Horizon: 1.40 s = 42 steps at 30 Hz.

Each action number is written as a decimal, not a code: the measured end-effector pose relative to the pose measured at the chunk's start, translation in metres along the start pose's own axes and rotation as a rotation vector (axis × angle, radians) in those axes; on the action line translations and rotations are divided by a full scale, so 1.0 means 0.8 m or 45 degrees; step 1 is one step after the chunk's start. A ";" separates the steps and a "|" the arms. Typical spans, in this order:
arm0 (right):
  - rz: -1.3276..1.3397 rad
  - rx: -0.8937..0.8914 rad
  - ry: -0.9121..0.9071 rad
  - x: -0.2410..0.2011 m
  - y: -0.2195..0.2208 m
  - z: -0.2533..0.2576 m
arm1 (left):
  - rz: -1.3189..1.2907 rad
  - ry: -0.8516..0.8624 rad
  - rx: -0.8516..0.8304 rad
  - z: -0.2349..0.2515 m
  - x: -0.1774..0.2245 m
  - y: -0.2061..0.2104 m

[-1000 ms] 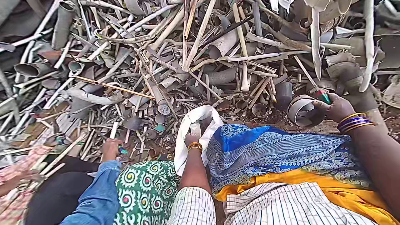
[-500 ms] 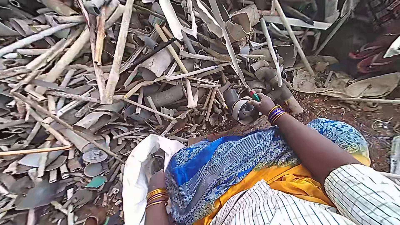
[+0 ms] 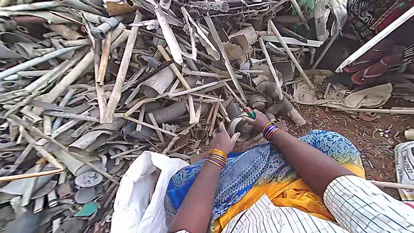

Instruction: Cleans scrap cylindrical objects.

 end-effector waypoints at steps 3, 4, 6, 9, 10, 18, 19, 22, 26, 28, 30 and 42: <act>-0.027 -0.011 -0.022 0.007 0.001 -0.002 | 0.179 0.008 0.044 0.001 0.033 0.006; -0.020 -0.011 -0.038 0.008 0.000 -0.001 | 0.218 0.002 0.093 -0.010 0.036 0.001; -0.021 -0.014 -0.052 0.011 -0.006 0.000 | 0.217 -0.055 0.179 -0.034 0.024 -0.016; -0.009 0.022 -0.012 0.017 -0.020 -0.003 | -0.064 -0.149 0.305 -0.048 -0.050 -0.056; -0.009 0.060 -0.011 0.020 -0.024 -0.002 | -0.217 -0.160 0.358 -0.045 -0.089 -0.070; -0.097 0.098 -0.047 0.027 -0.026 -0.003 | -0.292 -0.903 0.334 -0.035 -0.439 -0.079; -0.116 0.089 -0.051 0.026 -0.026 -0.005 | -0.330 -0.935 0.254 -0.027 -0.470 -0.063; -0.133 0.075 -0.074 0.025 -0.023 -0.006 | -0.446 -0.978 0.217 -0.029 -0.507 -0.049; -0.096 0.089 -0.036 0.027 -0.023 -0.006 | -0.459 -0.830 0.472 -0.036 -0.444 -0.087; -0.072 0.115 -0.013 0.031 -0.031 -0.008 | -0.460 -0.555 0.460 -0.028 -0.363 -0.092; -0.059 0.114 0.013 0.037 -0.037 -0.011 | -0.446 -0.240 0.368 -0.026 -0.269 -0.090; -0.096 0.039 0.242 0.063 -0.042 -0.057 | -0.477 0.297 -0.446 0.027 0.049 0.108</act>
Point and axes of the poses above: each hand's wrist, its own z-axis towards the middle knuckle, its own y-axis out of the palm, x = y × z, the point moved 5 cm from there along z, towards the middle knuckle, and after that the axes turned 15 degrees about -y, right-handed, at the moved point
